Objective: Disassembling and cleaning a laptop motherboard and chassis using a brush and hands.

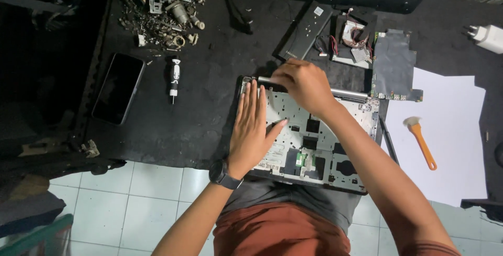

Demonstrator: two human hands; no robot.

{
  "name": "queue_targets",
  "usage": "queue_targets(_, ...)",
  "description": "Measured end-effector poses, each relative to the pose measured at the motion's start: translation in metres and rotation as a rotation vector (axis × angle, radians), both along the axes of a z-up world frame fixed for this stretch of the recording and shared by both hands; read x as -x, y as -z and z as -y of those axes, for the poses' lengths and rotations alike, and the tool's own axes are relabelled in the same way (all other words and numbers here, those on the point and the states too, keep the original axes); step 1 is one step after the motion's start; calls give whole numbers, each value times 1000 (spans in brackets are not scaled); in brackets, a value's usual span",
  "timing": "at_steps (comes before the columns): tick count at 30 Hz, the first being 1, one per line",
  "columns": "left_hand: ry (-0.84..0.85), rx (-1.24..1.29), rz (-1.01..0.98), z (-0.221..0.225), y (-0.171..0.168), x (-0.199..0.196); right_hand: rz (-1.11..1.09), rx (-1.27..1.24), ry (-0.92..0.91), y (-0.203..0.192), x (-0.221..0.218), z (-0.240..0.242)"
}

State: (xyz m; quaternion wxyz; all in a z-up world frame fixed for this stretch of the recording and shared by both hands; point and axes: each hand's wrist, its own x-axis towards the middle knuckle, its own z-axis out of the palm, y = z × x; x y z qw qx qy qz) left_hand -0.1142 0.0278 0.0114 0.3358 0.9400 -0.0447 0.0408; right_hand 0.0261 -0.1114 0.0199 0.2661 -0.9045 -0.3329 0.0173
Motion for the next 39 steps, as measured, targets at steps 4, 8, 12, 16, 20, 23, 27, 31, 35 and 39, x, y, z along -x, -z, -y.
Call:
queue_targets(4, -4, 31, -4, 0, -1, 1, 44, 34, -5, -4, -1, 4)
queue_targets(8, -5, 11, 18, -2, 0, 1, 74, 99, -62, -28, 6, 6)
queue_targets(12, -2, 17, 27, -1, 1, 1, 15, 63, -75, -17, 2, 14)
queue_targets(16, -15, 57, 26, -2, -1, 0, 46, 77, -84, -11, -1, 17)
queue_targets(20, -36, 244, 5, -4, -3, 1, 177, 99, -95, 11, -3, 21)
queue_targets(23, -84, 315, 45, -18, -10, 0, 277, 132, -75, 19, 1, 19)
queue_targets(27, -176, 269, 11, -32, -21, -13, 385, 109, -118, 27, 0, 22)
queue_targets(31, -163, 84, -5, -35, -3, -24, 356, 15, -145, 26, -1, 23)
queue_targets(35, -161, -23, 0, -32, 0, -29, 358, 15, -141, 25, -3, 23)
queue_targets(39, -164, -5, -1, -27, -10, -25, 299, -25, -135, 5, 6, 33)
